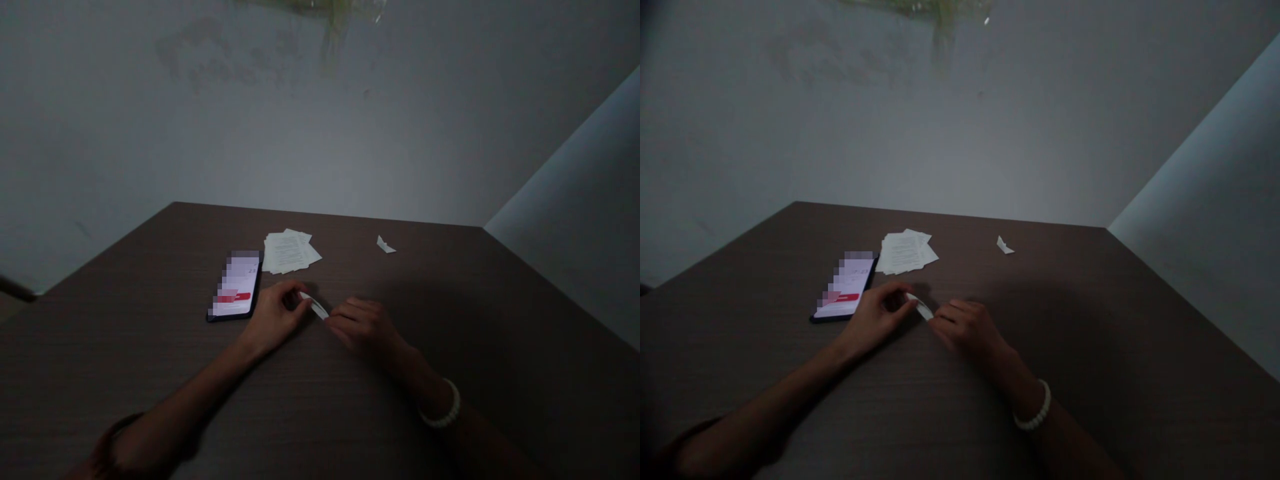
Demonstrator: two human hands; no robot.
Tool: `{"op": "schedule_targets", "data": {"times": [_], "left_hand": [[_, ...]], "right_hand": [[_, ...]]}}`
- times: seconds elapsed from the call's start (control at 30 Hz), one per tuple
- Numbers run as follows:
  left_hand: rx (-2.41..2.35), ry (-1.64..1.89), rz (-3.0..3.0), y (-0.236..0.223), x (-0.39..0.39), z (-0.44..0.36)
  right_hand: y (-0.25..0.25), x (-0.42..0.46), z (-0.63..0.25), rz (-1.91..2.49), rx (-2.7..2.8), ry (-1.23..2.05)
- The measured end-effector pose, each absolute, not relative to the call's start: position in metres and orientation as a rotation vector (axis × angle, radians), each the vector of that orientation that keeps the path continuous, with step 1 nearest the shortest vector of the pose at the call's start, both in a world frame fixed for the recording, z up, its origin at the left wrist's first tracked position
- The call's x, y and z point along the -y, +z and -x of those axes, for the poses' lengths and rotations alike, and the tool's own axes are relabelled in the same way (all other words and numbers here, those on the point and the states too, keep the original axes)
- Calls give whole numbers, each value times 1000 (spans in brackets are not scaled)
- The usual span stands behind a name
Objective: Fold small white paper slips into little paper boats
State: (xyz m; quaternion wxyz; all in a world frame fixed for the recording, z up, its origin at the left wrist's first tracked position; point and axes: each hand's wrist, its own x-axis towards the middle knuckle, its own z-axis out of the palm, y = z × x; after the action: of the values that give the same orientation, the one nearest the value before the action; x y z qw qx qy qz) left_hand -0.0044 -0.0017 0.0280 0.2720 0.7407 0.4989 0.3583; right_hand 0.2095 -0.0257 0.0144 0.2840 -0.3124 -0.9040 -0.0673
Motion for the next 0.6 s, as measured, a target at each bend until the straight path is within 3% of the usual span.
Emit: {"op": "schedule_targets", "data": {"times": [0.33, 0.6], "left_hand": [[-1373, 1014, -1988, 26, 1, 4], [-1367, 1001, -2056, 34, 5, 3]], "right_hand": [[9, 26, -205, 853, 2383, 109], [8, 24, -198, 1117, 2096, 189]]}}
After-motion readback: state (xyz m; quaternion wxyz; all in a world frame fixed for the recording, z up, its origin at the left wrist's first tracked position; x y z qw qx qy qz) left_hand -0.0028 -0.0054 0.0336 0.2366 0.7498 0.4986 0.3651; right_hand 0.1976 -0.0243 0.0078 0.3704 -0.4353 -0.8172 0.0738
